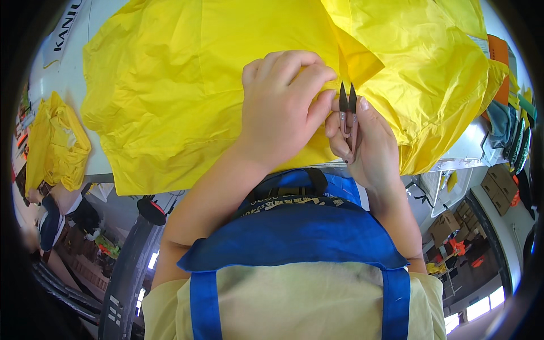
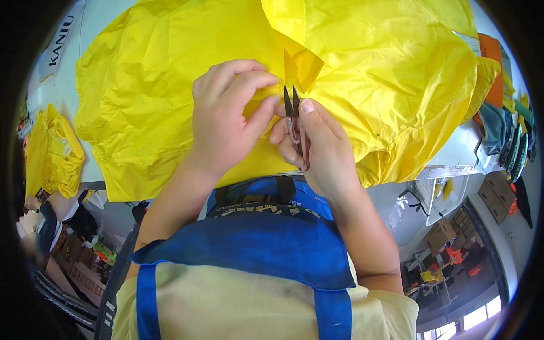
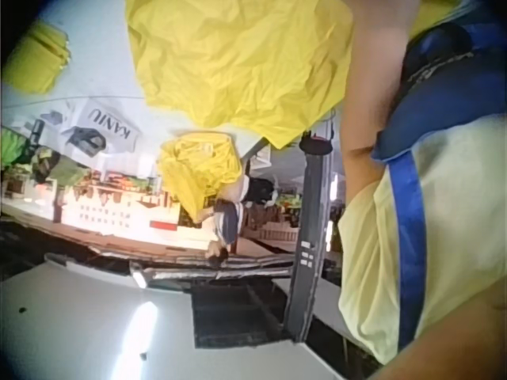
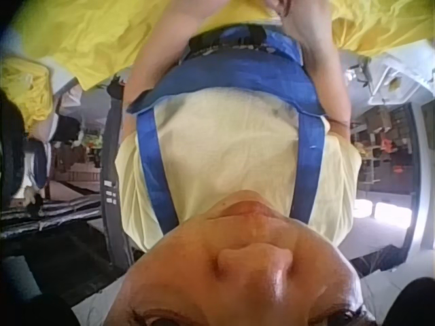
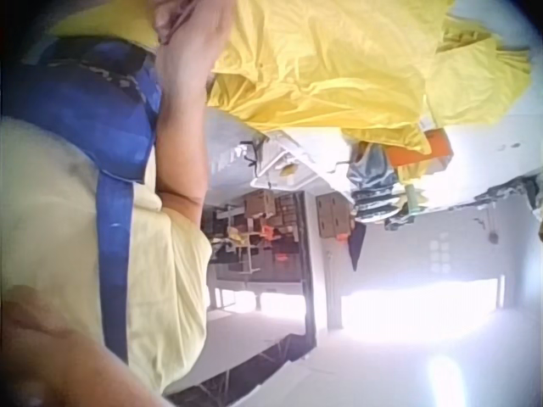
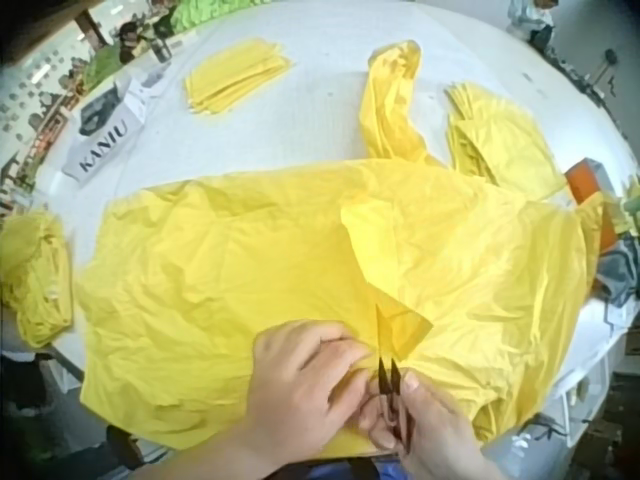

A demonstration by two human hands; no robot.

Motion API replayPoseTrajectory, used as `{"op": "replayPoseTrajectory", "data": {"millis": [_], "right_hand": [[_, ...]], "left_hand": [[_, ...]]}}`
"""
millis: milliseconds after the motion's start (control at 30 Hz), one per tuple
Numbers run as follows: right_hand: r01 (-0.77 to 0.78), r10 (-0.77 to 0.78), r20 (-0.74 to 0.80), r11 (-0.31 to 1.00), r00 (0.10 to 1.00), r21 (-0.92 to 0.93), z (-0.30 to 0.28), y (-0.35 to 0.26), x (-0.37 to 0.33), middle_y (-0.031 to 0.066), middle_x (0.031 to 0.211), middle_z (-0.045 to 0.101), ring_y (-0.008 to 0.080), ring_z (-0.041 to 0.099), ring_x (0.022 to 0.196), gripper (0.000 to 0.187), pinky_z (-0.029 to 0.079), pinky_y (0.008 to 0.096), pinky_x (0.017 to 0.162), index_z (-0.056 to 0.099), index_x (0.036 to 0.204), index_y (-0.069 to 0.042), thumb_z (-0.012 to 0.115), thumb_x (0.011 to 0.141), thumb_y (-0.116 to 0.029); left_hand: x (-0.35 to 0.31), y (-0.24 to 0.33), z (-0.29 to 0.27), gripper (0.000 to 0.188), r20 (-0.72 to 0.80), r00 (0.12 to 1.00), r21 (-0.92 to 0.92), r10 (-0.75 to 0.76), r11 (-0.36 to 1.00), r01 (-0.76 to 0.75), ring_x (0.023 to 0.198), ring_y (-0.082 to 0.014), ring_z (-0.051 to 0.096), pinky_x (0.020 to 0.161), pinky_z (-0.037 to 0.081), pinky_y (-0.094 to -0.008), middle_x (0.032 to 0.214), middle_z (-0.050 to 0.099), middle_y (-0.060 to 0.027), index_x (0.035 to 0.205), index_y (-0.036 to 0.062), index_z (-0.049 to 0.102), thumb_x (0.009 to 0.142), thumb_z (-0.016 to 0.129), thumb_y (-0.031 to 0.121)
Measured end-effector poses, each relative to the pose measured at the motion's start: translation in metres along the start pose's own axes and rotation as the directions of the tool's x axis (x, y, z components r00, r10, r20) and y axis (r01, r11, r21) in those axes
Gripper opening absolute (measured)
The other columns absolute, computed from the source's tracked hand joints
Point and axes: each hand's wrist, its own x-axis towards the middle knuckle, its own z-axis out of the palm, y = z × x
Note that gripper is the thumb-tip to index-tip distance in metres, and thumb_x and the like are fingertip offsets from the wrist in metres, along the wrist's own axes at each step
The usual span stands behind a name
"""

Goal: The person writes on a document, then uses scissors to cut a large yellow fabric sheet into smaller pieces. They repeatedly fold, align, and trim the fabric on a white table.

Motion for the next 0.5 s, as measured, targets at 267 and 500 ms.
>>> {"op": "replayPoseTrajectory", "data": {"millis": [267, 500], "right_hand": [[0.055, -0.066, -0.079, 0.989, 0.995, -0.137, -0.006, -0.002, 0.003, 0.0069, 0.074, 0.058, 0.0086, 0.041, 0.051, 0.030, 0.031, 0.0198, 0.045, 0.055, 0.101, 0.000, 0.038, 0.100, -0.025], [0.197, -0.634, 0.011, 0.223, 0.773, -0.955, -0.006, -0.001, 0.000, 0.0078, 0.070, 0.061, 0.0149, 0.059, 0.057, 0.019, 0.047, 0.0269, 0.052, 0.062, 0.089, -0.002, 0.073, 0.077, -0.013]], "left_hand": [[0.006, -0.006, 0.007, 0.012, 0.052, 0.999, -0.029, -0.004, 1.000, 0.005, 0.085, -0.0241, 0.057, 0.075, 0.041, -0.0357, 0.092, 0.060, -0.0049, 0.081, 0.0075, 0.061, 0.072, 0.068, 0.006], [0.000, -0.005, 0.009, 0.007, 0.056, 0.992, -0.199, -0.112, 0.973, 0.121, 0.085, -0.0255, 0.056, 0.077, 0.042, -0.0350, 0.091, 0.059, -0.0072, 0.081, 0.0066, 0.060, 0.077, 0.066, 0.006]]}}
